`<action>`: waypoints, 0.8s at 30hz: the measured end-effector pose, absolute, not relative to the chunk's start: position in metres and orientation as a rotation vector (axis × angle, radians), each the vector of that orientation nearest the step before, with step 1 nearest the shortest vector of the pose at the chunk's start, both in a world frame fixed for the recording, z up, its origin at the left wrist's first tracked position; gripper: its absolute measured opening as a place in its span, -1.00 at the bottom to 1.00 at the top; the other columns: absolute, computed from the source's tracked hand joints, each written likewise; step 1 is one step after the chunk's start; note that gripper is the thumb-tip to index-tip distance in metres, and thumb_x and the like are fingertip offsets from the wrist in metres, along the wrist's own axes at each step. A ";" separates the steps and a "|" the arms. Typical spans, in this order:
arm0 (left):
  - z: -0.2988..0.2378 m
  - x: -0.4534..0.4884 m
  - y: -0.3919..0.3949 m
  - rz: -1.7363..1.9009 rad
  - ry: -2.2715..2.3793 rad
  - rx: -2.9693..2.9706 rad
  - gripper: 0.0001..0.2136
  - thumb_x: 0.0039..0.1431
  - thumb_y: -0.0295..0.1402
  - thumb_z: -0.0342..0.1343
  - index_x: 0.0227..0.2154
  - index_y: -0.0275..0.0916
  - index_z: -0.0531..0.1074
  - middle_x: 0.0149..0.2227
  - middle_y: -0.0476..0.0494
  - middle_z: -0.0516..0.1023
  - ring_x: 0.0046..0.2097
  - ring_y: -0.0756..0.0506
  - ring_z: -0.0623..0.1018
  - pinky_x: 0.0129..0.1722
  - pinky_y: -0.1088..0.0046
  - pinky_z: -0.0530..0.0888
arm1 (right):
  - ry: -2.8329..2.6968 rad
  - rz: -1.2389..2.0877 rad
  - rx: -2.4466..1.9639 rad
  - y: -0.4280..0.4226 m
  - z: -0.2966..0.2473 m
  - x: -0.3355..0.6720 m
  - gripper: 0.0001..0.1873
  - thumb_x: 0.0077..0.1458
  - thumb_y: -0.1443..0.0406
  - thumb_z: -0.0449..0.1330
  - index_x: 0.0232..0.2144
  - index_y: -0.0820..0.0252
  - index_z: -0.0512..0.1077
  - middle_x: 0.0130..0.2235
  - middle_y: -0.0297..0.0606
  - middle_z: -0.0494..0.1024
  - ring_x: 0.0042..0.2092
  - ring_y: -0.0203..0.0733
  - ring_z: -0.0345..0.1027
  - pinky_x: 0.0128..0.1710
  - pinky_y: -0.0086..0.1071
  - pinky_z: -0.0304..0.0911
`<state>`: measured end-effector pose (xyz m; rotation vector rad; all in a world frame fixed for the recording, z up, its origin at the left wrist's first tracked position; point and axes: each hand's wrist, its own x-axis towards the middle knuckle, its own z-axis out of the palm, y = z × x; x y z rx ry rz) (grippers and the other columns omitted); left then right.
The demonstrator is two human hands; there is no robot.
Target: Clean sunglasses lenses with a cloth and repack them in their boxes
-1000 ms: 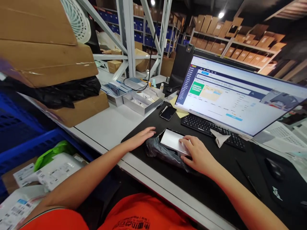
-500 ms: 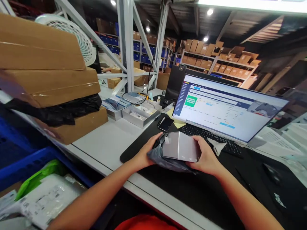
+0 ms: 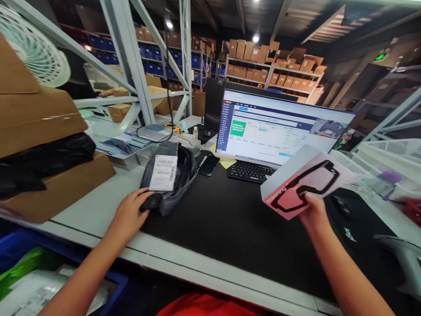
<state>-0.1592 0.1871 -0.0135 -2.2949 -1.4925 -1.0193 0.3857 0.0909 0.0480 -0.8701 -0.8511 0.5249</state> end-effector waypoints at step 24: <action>0.038 0.141 0.143 -1.375 -0.867 -3.538 0.39 -0.15 0.07 0.46 0.41 -0.21 -0.55 0.39 -0.66 0.08 0.37 -0.48 0.27 0.31 -0.17 0.29 | -0.500 1.350 -0.669 0.059 0.027 0.323 -0.46 0.17 -0.12 0.18 0.04 0.03 0.46 0.09 -0.21 0.60 0.17 0.11 0.44 0.09 0.06 0.45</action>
